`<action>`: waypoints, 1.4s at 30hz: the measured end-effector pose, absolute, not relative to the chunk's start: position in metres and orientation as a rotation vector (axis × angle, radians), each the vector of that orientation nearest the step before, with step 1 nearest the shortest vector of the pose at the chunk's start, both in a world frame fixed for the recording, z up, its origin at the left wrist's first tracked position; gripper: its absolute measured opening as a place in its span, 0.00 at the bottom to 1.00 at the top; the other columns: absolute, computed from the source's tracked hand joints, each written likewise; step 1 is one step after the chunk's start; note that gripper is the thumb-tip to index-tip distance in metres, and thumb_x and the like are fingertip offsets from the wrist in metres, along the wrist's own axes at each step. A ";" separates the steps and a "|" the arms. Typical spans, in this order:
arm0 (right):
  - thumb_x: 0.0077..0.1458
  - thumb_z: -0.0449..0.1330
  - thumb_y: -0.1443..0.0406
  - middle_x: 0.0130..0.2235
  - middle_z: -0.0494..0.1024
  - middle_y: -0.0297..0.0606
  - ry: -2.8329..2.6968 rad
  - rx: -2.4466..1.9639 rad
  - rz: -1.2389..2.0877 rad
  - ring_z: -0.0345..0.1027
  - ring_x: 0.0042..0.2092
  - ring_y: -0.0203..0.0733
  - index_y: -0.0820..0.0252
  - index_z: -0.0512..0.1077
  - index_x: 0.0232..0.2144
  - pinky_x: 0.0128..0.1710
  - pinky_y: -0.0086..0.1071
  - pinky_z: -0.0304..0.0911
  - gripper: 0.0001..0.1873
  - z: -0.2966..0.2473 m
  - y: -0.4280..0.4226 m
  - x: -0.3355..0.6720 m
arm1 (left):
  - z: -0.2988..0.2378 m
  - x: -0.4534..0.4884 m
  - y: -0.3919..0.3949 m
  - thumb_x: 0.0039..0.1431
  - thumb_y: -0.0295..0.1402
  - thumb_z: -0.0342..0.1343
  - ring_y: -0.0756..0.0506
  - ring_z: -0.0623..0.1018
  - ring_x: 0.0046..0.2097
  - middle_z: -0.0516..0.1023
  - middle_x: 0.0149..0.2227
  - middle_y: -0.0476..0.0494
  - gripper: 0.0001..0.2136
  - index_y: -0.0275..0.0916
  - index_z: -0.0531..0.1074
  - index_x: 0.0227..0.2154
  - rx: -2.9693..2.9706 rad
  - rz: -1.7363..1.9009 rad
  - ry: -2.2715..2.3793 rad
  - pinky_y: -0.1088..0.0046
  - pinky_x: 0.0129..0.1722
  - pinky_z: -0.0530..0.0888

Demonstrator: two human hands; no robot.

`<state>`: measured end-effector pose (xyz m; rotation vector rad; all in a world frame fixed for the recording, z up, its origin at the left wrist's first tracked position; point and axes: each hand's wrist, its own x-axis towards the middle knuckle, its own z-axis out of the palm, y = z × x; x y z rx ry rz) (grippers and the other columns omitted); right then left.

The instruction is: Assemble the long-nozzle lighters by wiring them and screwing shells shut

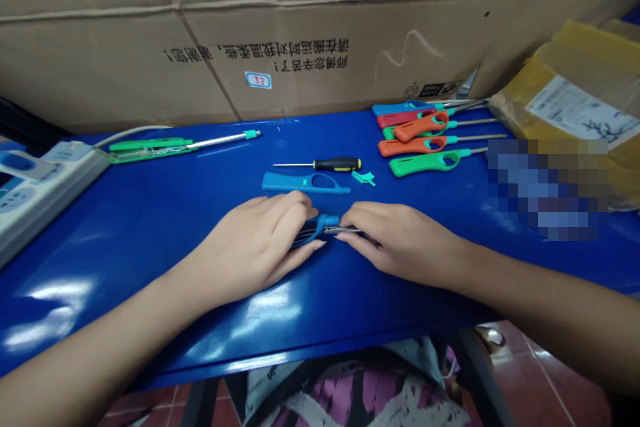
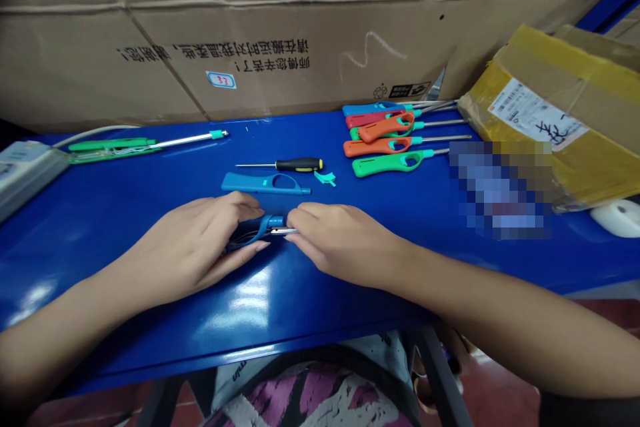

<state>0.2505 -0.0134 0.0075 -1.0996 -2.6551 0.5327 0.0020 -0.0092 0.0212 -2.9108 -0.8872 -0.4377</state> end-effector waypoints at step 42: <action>0.68 0.51 0.67 0.42 0.81 0.43 -2.751 -0.879 0.188 0.77 0.37 0.44 0.63 0.74 0.48 0.34 0.33 0.69 0.14 0.004 -0.011 0.252 | 0.016 0.004 -0.011 0.73 0.39 0.47 0.44 0.80 0.34 0.79 0.36 0.45 0.13 0.35 0.71 0.44 -2.911 -0.394 -0.881 0.66 0.31 0.75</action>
